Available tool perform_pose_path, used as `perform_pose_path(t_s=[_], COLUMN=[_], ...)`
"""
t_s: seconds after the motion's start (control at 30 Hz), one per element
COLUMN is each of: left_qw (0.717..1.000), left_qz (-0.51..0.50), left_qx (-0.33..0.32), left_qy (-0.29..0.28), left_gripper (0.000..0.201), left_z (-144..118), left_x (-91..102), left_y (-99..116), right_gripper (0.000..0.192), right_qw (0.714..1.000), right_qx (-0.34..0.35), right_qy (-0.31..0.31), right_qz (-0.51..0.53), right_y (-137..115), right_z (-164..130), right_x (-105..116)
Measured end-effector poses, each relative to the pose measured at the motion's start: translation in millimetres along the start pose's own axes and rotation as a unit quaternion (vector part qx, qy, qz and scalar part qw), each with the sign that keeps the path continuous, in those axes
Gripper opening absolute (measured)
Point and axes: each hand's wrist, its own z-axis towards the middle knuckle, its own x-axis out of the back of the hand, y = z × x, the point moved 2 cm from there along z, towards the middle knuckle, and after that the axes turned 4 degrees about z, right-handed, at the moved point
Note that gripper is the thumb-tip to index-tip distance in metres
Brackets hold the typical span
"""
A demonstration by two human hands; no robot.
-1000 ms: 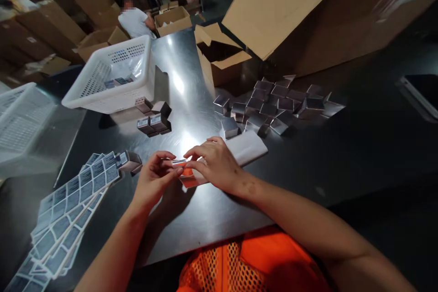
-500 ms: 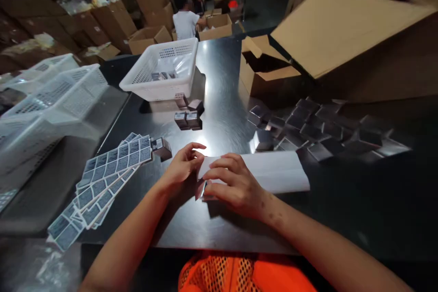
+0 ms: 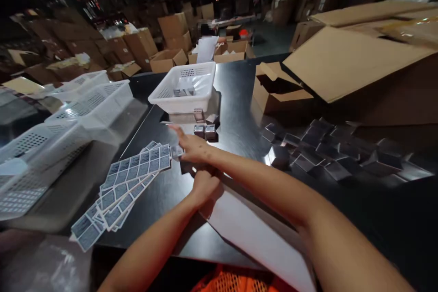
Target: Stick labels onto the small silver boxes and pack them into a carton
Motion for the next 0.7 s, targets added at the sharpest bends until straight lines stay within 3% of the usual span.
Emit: perform_pose_path(t_s=[0.1, 0.2, 0.27, 0.33, 0.4, 0.47, 0.53, 0.6, 0.7], left_qw=[0.998, 0.997, 0.997, 0.996, 0.991, 0.981, 0.964, 0.951, 0.955], left_qz=[0.06, 0.07, 0.069, 0.074, 0.086, 0.097, 0.099, 0.093, 0.09], left_qx=[-0.024, -0.034, -0.034, -0.055, -0.099, -0.165, -0.246, -0.295, -0.279], left_qy=[0.002, -0.012, -0.014, 0.015, 0.038, 0.038, 0.011, -0.025, -0.041], left_gripper=[0.009, 0.015, 0.025, 0.052, 0.077, 0.085, 0.072, 0.051, 0.042], left_z=[-4, -13, -18, -22, -25, -27, -29, -29, -25], left_x=[2.8, 6.6, 11.2, 16.8, 20.7, 21.8, 20.5, 18.2, 15.7], left_y=[6, 15, 20, 25, 29, 32, 33, 31, 23], right_gripper=[0.097, 0.077, 0.072, 0.072, 0.06, 0.036, 0.017, 0.016, 0.032], right_qw=[0.993, 0.952, 0.928, 0.917, 0.91, 0.9, 0.885, 0.881, 0.922], right_qx=[0.075, 0.205, 0.232, 0.22, 0.228, 0.277, 0.339, 0.357, 0.248], right_qy=[0.093, 0.228, 0.286, 0.322, 0.334, 0.31, 0.259, 0.224, 0.269], right_qz=[0.013, -0.012, -0.047, -0.076, -0.096, -0.129, -0.189, -0.215, -0.123], right_y=[10, 21, 27, 30, 28, 20, 9, 0, -3], right_z=[-43, -106, -145, -173, -188, -192, -192, -194, -202], right_x=[38, 71, 78, 75, 67, 59, 53, 54, 68])
